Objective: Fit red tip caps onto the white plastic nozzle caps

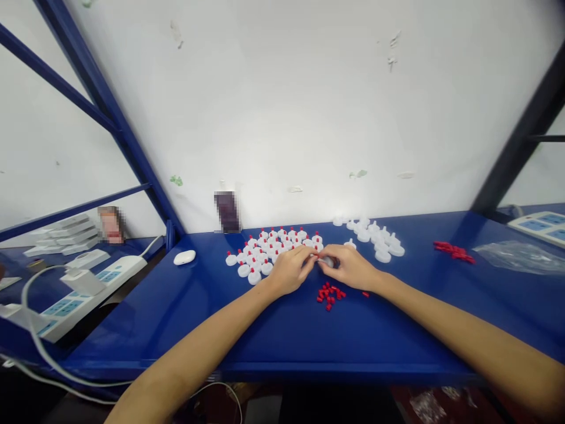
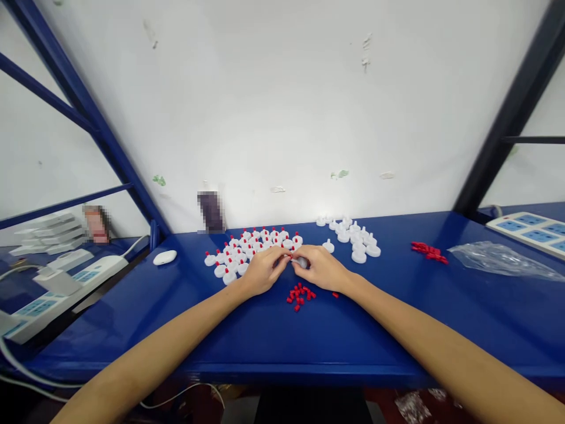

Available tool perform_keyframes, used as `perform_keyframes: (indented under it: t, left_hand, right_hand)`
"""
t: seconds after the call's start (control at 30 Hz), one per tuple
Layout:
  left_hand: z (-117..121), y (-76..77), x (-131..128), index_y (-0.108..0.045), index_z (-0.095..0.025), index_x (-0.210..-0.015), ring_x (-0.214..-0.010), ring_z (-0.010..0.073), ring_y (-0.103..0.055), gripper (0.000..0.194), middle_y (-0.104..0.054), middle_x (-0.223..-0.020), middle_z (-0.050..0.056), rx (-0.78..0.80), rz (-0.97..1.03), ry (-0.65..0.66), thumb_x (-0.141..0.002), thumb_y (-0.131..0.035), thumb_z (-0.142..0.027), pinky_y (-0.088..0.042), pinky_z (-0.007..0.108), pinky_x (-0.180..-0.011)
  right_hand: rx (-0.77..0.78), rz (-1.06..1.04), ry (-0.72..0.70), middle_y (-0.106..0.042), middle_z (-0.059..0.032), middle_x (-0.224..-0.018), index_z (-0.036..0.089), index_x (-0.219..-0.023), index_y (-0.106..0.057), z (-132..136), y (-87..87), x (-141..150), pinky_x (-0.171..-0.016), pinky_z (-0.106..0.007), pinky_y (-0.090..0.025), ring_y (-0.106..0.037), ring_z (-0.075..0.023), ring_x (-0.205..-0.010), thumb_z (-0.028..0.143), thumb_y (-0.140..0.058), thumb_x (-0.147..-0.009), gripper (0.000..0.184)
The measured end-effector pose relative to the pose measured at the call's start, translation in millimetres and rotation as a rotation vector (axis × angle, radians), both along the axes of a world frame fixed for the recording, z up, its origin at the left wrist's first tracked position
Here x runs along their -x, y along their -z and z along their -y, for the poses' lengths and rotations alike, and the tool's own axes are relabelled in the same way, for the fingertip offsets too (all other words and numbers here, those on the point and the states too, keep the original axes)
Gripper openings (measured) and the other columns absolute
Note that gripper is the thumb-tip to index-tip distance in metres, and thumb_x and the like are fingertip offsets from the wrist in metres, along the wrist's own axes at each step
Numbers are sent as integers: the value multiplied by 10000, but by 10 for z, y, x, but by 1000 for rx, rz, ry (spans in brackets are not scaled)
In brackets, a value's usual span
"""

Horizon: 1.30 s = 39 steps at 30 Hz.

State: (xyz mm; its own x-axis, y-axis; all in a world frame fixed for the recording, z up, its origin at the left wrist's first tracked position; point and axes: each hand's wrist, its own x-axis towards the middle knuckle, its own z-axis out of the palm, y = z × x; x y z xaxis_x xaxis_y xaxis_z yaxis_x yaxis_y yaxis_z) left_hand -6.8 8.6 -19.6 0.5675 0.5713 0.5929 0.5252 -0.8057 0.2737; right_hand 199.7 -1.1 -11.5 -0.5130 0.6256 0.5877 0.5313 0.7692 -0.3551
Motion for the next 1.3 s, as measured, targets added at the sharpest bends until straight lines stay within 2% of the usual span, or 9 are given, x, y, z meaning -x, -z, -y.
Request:
perform_keyframes:
  t: [0.3,0.5,0.67,0.8,0.9,0.97,1.1,1.2,1.3]
  left_hand:
    - [-18,21,7,-620,-186,-1132,-855,177,-679,217,-712,-1017,67,-9,-33,-13,-999,-460,-248,-543,305,-772]
    - [-1,-7,-1,-535,-213,-1297,-910,194,-678,379,-689,-1090,68,-12,-41,24,-919,-547,-212,-551,324,-806]
    - [13,-38,-7,-471,-228,-1353,-946,212,-686,525,-670,-1167,73,-48,-110,-17,-867,-651,-311,-565,331,-809]
    - [22,-42,-20,-465,-222,-1348,-962,219,-689,476,-666,-1176,74,-65,-153,-48,-906,-604,-330,-561,336,-817]
    - [25,-33,-23,-455,-212,-1350,-973,228,-689,464,-663,-1199,83,-84,-166,-71,-910,-574,-300,-554,332,-795]
    - [23,-32,-19,-467,-204,-1326,-949,224,-690,446,-670,-1181,82,-87,-161,-81,-900,-570,-290,-546,321,-770]
    - [11,-47,-8,-516,-193,-1239,-876,201,-680,350,-685,-1096,66,-59,-138,-71,-909,-559,-302,-521,295,-722]
    - [0,-50,-8,-503,-197,-1279,-851,189,-673,376,-685,-1080,60,-46,-124,-67,-925,-557,-313,-515,294,-723]
    - [-15,-34,-10,-474,-203,-1344,-847,185,-669,433,-677,-1100,64,-49,-138,-74,-929,-558,-294,-515,293,-723]
  right_hand:
    - [21,-12,41,-626,-7,-707,173,-845,-647,-11,28,16,-602,-254,-415,-525,-125,-596,208,-562,-866,94]
    - [206,-180,130,-569,42,-602,183,-868,-640,-21,-3,7,-546,-240,-400,-498,-109,-522,279,-611,-851,102]
    - [346,-310,44,-630,10,-674,179,-819,-638,-24,-23,7,-546,-250,-443,-549,-118,-545,331,-595,-876,168]
    - [499,-392,-33,-656,-7,-726,175,-847,-629,-15,-45,22,-553,-261,-488,-613,-131,-548,392,-595,-891,224]
    - [544,-406,-67,-602,13,-639,173,-830,-619,11,-97,11,-516,-245,-459,-582,-122,-503,438,-552,-922,288]
    - [526,-364,-90,-588,19,-628,171,-843,-621,29,-133,-18,-519,-240,-444,-567,-117,-506,433,-544,-926,286]
    - [392,-191,-135,-665,-16,-828,165,-987,-620,40,-153,-93,-570,-244,-434,-560,-109,-574,324,-608,-865,201]
    - [266,-41,-63,-672,-14,-869,178,-1084,-599,24,-128,-123,-592,-245,-423,-548,-110,-589,234,-625,-812,279]
    - [149,71,51,-663,-9,-854,187,-1099,-590,-1,-103,-125,-622,-253,-407,-546,-124,-625,228,-624,-805,299]
